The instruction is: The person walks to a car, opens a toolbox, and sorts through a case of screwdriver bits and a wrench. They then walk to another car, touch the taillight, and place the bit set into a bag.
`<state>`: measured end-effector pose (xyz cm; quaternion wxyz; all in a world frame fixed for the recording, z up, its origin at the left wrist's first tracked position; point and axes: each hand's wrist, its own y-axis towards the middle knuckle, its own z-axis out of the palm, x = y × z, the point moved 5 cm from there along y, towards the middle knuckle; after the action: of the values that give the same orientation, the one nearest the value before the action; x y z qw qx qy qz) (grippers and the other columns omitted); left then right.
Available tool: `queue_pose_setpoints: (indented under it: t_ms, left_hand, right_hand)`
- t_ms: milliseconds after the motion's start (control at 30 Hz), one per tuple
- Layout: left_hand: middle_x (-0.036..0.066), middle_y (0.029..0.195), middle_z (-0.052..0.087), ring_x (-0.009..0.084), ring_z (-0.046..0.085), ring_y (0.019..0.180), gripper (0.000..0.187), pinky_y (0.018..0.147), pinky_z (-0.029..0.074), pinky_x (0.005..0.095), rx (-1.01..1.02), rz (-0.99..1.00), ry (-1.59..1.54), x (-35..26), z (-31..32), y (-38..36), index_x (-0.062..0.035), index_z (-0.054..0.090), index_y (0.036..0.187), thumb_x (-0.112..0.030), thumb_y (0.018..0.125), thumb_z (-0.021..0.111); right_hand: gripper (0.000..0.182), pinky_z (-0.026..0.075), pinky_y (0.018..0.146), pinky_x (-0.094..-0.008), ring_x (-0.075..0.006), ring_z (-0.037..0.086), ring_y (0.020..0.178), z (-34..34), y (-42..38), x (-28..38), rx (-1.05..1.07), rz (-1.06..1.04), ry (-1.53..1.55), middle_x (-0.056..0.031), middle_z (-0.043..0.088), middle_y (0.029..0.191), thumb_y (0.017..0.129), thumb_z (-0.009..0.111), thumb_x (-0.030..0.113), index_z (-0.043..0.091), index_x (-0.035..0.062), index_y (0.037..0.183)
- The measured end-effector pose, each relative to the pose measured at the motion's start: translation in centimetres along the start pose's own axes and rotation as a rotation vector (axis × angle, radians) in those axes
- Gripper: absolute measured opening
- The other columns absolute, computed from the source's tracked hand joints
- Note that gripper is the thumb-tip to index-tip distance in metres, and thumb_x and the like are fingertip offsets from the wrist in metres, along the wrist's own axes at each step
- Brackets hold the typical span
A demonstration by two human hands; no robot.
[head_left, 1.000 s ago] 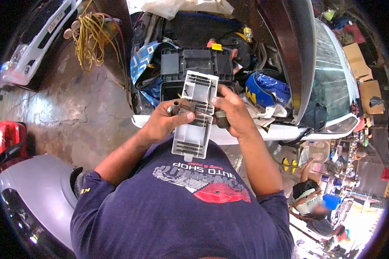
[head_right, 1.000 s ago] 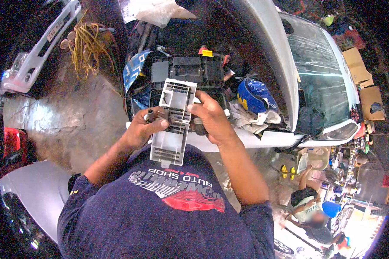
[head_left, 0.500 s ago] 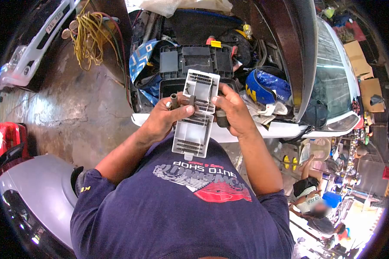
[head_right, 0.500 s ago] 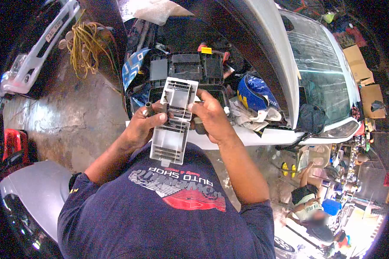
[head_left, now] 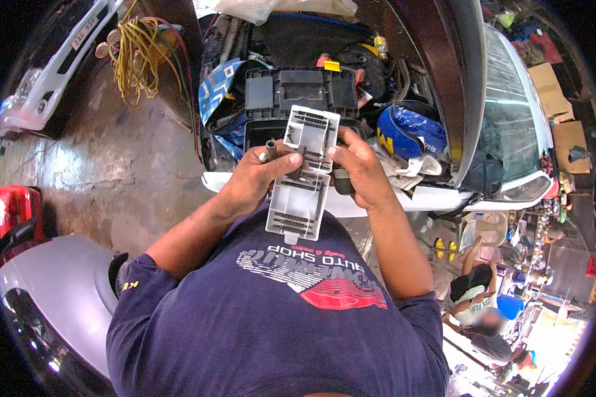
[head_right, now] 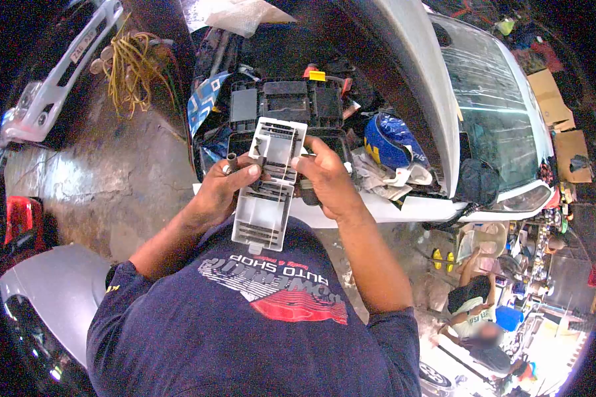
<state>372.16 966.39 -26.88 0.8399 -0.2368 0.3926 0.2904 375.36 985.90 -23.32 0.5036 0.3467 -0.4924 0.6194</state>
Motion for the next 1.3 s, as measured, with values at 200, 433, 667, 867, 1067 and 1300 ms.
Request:
queue_pose_setpoints:
  t_ms: [200,433,667,867,1067,1300]
  left_hand:
    - [0.018,0.123,0.077,0.0261,0.077,0.105,0.042,0.095,0.063,0.0406,-0.009,-0.049,-0.021,-0.1,0.5,0.1,0.0029,0.062,0.141,-0.025,0.108,0.063]
    - [0.016,0.117,0.079,0.0253,0.077,0.101,0.037,0.092,0.062,0.0401,-0.06,-0.138,-0.031,-0.8,0.9,-0.2,0.0017,0.07,0.129,-0.026,0.105,0.065]
    - [0.013,0.114,0.079,0.0239,0.077,0.1,0.038,0.092,0.062,0.0412,-0.122,-0.191,-0.045,-1.6,1.3,-0.8,0.0004,0.072,0.126,-0.03,0.103,0.067]
    - [0.011,0.11,0.079,0.0202,0.075,0.095,0.04,0.083,0.06,0.0366,-0.118,-0.22,0.035,-0.8,0.3,-0.7,0.0015,0.071,0.127,-0.03,0.103,0.069]
    - [0.003,0.101,0.077,0.0066,0.056,0.071,0.034,0.056,0.034,0.0259,-0.127,-0.117,0.066,-2.4,-0.1,-0.3,-0.0008,0.074,0.122,-0.029,0.103,0.072]
    - [0.01,0.084,0.077,0.0199,0.071,0.074,0.038,0.074,0.057,0.0375,-0.417,-0.056,0.832,-0.5,-8.2,5.7,0.0026,0.08,0.103,-0.035,0.098,0.081]
  right_hand:
    - [0.048,0.059,0.066,-0.0302,-0.0131,0.072,0.086,0.0,-0.3,0.4,0.021,0.057,-0.031,-0.0091,0.076,0.109,0.102,0.069,0.017,0.054,0.005,0.146]
    - [0.051,0.059,0.095,-0.0346,-0.0195,0.073,0.109,0.4,-0.4,0.6,0.053,0.038,-0.024,-0.014,0.075,0.124,0.101,0.07,0.015,0.053,-0.0007,0.147]
    - [0.051,0.06,0.095,-0.0347,-0.0194,0.074,0.108,0.2,-0.3,0.2,0.067,0.085,-0.024,-0.0154,0.075,0.124,0.101,0.069,0.014,0.053,-0.0015,0.147]
    - [0.046,0.059,0.095,-0.0343,-0.0191,0.073,0.109,-1.0,0.1,-1.7,0.015,0.091,-0.061,-0.0141,0.074,0.124,0.101,0.061,0.009,0.055,-0.0007,0.146]
    - [0.051,0.047,0.114,-0.0351,-0.0193,0.065,0.127,-4.1,-3.6,-2.8,-0.137,0.005,0.007,-0.0108,0.068,0.14,0.101,0.056,0.006,0.054,-0.002,0.151]
    - [0.06,0.055,0.105,-0.0344,-0.0223,0.069,0.123,-9.8,-11.8,-4.0,-0.525,0.019,0.026,-0.0155,0.065,0.146,0.099,0.054,0.003,0.048,-0.0038,0.158]
